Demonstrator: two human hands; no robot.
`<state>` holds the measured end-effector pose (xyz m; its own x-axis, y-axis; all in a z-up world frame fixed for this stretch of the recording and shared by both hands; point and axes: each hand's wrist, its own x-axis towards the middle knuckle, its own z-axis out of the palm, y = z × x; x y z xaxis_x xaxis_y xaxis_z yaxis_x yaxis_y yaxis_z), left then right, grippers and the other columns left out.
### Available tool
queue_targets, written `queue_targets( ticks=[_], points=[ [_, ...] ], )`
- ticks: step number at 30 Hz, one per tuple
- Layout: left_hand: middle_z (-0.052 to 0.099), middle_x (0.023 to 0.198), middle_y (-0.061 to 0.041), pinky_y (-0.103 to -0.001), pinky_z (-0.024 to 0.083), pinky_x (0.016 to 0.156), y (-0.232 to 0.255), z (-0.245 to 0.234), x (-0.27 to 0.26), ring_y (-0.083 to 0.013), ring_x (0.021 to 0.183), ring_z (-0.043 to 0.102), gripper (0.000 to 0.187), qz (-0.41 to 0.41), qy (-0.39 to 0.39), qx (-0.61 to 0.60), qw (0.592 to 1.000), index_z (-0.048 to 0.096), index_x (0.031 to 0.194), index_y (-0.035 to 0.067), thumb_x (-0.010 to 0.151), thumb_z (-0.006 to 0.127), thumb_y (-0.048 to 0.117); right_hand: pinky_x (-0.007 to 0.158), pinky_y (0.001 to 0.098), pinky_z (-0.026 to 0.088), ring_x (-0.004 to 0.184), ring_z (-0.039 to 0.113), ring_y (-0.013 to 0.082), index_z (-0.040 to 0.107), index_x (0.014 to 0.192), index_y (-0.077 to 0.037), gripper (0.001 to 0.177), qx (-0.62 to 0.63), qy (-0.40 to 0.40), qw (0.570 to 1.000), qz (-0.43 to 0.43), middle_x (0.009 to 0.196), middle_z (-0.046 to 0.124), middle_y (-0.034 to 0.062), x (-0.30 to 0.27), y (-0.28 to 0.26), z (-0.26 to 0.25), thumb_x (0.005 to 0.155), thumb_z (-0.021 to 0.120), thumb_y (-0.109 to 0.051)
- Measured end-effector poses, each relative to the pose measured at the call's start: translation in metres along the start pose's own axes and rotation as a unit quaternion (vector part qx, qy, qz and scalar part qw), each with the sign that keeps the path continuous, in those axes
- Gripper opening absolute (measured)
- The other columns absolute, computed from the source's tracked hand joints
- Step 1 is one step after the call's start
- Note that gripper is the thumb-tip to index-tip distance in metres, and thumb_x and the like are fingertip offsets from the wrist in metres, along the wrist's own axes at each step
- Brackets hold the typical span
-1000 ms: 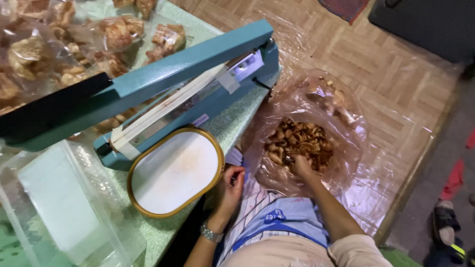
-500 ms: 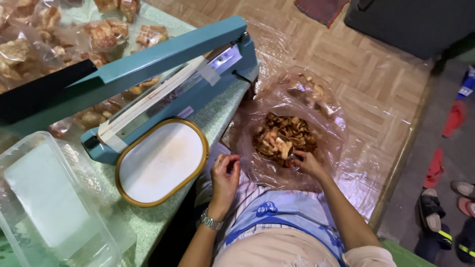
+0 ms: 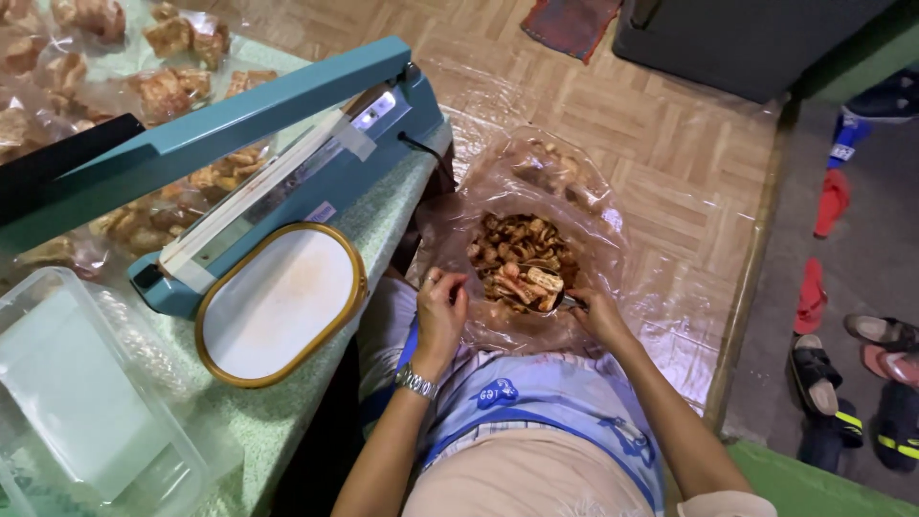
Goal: Filling plastic bags with snacks and sealing them using an impulse sealer
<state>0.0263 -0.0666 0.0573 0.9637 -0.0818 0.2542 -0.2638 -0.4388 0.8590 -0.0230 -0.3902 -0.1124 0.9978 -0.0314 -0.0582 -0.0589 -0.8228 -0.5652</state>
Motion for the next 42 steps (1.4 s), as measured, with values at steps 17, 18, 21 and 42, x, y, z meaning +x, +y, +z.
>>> queue_targets(
  ticks=[17,18,21,42],
  points=[
    [0.06,0.085,-0.013,-0.039,0.055,0.074,-0.035,0.032,-0.002,-0.0376,0.083,0.065,0.018,-0.019,-0.05,0.053,0.997,0.068,0.089,0.005,0.073,0.065,-0.003,0.095,0.0405,0.047,0.107,0.065,0.0308,0.072,0.113,-0.007,0.044,0.203,-0.055,0.975,0.065,0.106,0.072,0.019,-0.034,0.0,0.004,0.069,0.077,-0.008],
    [0.06,0.085,-0.013,-0.039,0.055,0.074,-0.049,0.041,-0.004,-0.0376,0.083,0.065,0.018,-0.021,-0.05,0.053,0.997,0.068,0.089,0.005,0.073,0.065,-0.003,0.095,0.0405,0.047,0.107,0.065,0.0308,0.072,0.113,-0.007,0.044,0.203,-0.056,0.975,0.065,0.106,0.072,0.019,-0.036,-0.003,0.005,0.069,0.077,-0.008],
    [0.061,0.078,-0.009,-0.033,0.055,0.069,-0.082,0.063,-0.005,-0.0309,0.078,0.066,0.015,-0.06,-0.035,0.019,0.997,0.069,0.083,0.008,0.071,0.067,-0.001,0.096,0.0398,0.046,0.107,0.064,0.0276,0.071,0.114,-0.006,0.044,0.242,-0.05,0.966,0.076,0.106,0.072,0.0183,-0.033,-0.011,0.005,0.071,0.077,-0.008],
    [0.063,0.083,-0.015,-0.042,0.055,0.071,-0.059,0.068,0.016,-0.038,0.084,0.066,0.012,-0.066,-0.059,0.085,0.993,0.067,0.086,0.005,0.075,0.064,0.0,0.094,0.0453,0.049,0.109,0.063,0.0391,0.07,0.115,-0.004,0.037,0.115,-0.062,0.989,0.068,0.109,0.071,0.0227,-0.025,-0.1,-0.089,0.079,0.071,-0.009]
  ],
)
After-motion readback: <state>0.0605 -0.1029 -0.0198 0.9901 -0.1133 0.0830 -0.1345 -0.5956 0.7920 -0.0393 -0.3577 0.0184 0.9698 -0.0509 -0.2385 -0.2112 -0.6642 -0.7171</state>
